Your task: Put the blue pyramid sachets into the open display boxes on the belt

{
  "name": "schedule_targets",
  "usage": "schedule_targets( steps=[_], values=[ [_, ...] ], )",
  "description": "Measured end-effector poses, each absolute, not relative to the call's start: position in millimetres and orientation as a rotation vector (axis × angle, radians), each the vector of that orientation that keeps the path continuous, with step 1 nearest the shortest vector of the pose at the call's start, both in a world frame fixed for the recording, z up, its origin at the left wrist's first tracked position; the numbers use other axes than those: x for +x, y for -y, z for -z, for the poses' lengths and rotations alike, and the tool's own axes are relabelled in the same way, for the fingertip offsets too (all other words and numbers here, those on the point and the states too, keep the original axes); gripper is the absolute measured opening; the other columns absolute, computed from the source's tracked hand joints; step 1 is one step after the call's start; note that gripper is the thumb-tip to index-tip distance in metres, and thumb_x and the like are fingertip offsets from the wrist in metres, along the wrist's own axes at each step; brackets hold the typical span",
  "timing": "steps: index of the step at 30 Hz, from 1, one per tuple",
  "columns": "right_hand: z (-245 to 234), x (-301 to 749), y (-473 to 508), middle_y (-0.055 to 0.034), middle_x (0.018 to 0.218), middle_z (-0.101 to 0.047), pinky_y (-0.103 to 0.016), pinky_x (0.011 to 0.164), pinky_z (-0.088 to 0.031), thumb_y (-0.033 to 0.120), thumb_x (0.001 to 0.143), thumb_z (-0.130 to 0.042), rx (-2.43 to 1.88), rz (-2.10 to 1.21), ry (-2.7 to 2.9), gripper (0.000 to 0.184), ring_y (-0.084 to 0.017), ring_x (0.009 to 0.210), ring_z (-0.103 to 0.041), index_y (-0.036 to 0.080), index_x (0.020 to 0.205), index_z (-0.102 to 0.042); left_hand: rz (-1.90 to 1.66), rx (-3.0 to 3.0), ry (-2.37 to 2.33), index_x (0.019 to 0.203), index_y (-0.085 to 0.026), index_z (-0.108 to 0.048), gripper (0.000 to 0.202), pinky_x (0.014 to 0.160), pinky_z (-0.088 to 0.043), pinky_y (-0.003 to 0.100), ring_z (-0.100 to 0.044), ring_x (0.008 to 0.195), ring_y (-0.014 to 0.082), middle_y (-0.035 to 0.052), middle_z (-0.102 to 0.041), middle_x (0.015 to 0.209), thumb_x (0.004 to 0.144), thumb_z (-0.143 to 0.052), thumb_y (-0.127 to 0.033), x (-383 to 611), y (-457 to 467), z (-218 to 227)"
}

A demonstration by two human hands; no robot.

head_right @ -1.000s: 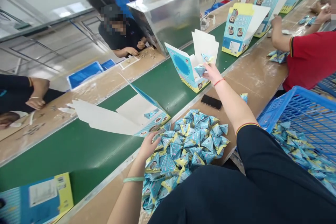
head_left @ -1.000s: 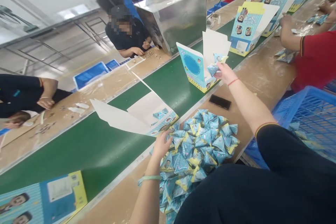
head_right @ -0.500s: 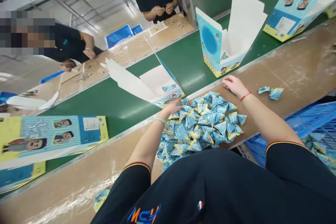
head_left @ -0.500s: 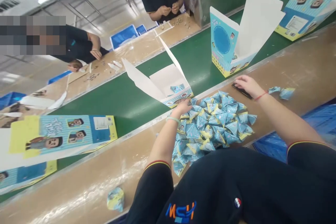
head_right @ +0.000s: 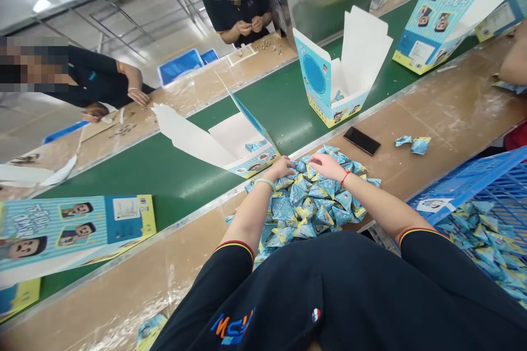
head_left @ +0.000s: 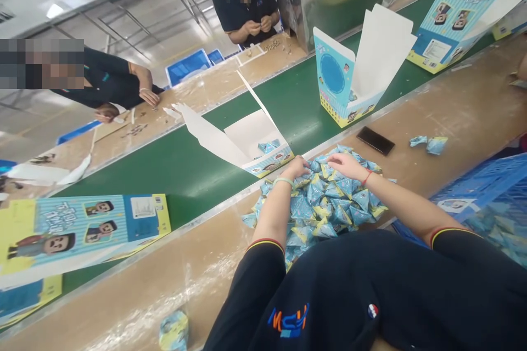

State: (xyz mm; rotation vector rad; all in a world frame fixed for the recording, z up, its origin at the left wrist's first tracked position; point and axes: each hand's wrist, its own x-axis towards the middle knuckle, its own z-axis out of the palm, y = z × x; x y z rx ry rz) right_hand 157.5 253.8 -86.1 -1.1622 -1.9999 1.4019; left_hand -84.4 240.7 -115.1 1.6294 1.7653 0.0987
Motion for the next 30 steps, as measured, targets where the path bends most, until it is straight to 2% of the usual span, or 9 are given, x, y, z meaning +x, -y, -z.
schedule_targets(
  steps=[3,5,9,11,14,17,22,26,30],
  values=[
    [82,159,-249,-0.0094,0.099,-0.075,-0.045,0.093,-0.058,0.042,0.090,-0.063,-1.181,-1.297,1.968,0.025,-0.025,0.093,-0.071,0.020,0.096,-0.074,-0.223,1.645,-1.841,0.090,-0.018,-0.079,0.014,0.111,-0.049,0.036,-0.064,0.122,0.0281,0.0115,-0.063,0.135,0.076,-0.079,-0.020,-83,-237,97],
    [75,162,-243,-0.0144,0.119,-0.071,-0.048,0.096,-0.057,0.053,0.088,-0.066,-1.187,-1.234,1.900,0.040,-0.029,0.108,-0.068,0.021,0.111,-0.073,-0.363,1.633,-1.885,0.103,-0.017,-0.078,0.019,0.112,-0.048,0.036,-0.063,0.124,0.0259,0.0126,-0.060,0.141,0.088,-0.070,-0.026,-83,-230,79],
    [56,156,-225,-0.0173,0.170,-0.021,-0.052,0.109,-0.050,0.072,0.072,-0.078,-1.013,-1.306,1.798,0.101,-0.038,0.153,-0.033,0.029,0.156,-0.042,-0.814,1.438,-1.746,0.110,-0.015,-0.075,0.031,0.101,-0.054,0.034,-0.068,0.108,0.0225,0.0098,-0.072,0.117,0.098,-0.058,-0.039,-71,-207,37],
    [46,146,-220,-0.0163,0.171,-0.019,-0.055,0.114,-0.044,0.077,0.068,-0.078,-0.924,-1.321,1.834,0.109,-0.038,0.157,-0.023,0.031,0.159,-0.039,-0.948,1.390,-1.643,0.110,-0.016,-0.074,0.033,0.099,-0.055,0.034,-0.068,0.108,0.0228,0.0092,-0.073,0.114,0.097,-0.059,-0.042,-56,-194,21],
    [33,135,-218,-0.0170,0.152,-0.051,-0.055,0.121,-0.035,0.076,0.069,-0.079,-0.874,-1.196,1.868,0.090,-0.036,0.150,-0.038,0.027,0.142,-0.060,-0.974,1.317,-1.547,0.117,-0.017,-0.073,0.040,0.093,-0.058,0.034,-0.070,0.104,0.0232,0.0099,-0.073,0.114,0.099,-0.056,-0.049,-33,-179,3],
    [22,139,-217,-0.0140,0.127,-0.068,-0.051,0.115,-0.043,0.072,0.075,-0.077,-0.921,-1.166,1.734,0.071,-0.032,0.126,-0.060,0.021,0.123,-0.071,-0.905,1.115,-1.410,0.139,-0.024,-0.062,0.055,0.074,-0.061,0.033,-0.074,0.084,0.0200,0.0112,-0.070,0.126,0.101,-0.045,-0.060,-28,-162,-14],
    [14,197,-204,-0.0068,0.108,-0.074,-0.039,0.080,-0.061,0.069,0.074,-0.079,-1.089,-1.438,1.331,0.065,-0.023,0.095,-0.069,0.021,0.116,-0.069,-1.268,1.103,-1.480,0.143,-0.033,-0.056,0.058,0.083,-0.060,0.031,-0.073,0.096,0.0188,0.0100,-0.059,0.145,0.089,-0.069,-0.049,-83,-83,-27],
    [14,272,-191,-0.0071,0.110,-0.074,-0.036,0.076,-0.058,0.058,0.086,-0.073,-1.160,-1.419,1.233,0.041,-0.021,0.095,-0.068,0.024,0.109,-0.071,-1.774,0.581,-2.127,0.121,-0.024,-0.060,0.033,0.085,-0.053,0.024,-0.066,0.104,0.0144,0.0067,-0.062,0.128,0.088,-0.063,-0.031,-112,26,5],
    [16,324,-179,-0.0038,0.103,-0.072,-0.035,0.074,-0.057,0.047,0.093,-0.066,-1.217,-1.446,1.171,0.021,-0.020,0.092,-0.068,0.029,0.101,-0.075,-1.489,-0.206,-2.348,0.115,-0.022,-0.056,0.027,0.074,-0.048,0.021,-0.061,0.088,0.0104,0.0011,-0.059,0.102,0.088,-0.058,-0.020,-75,114,52]
  ],
)
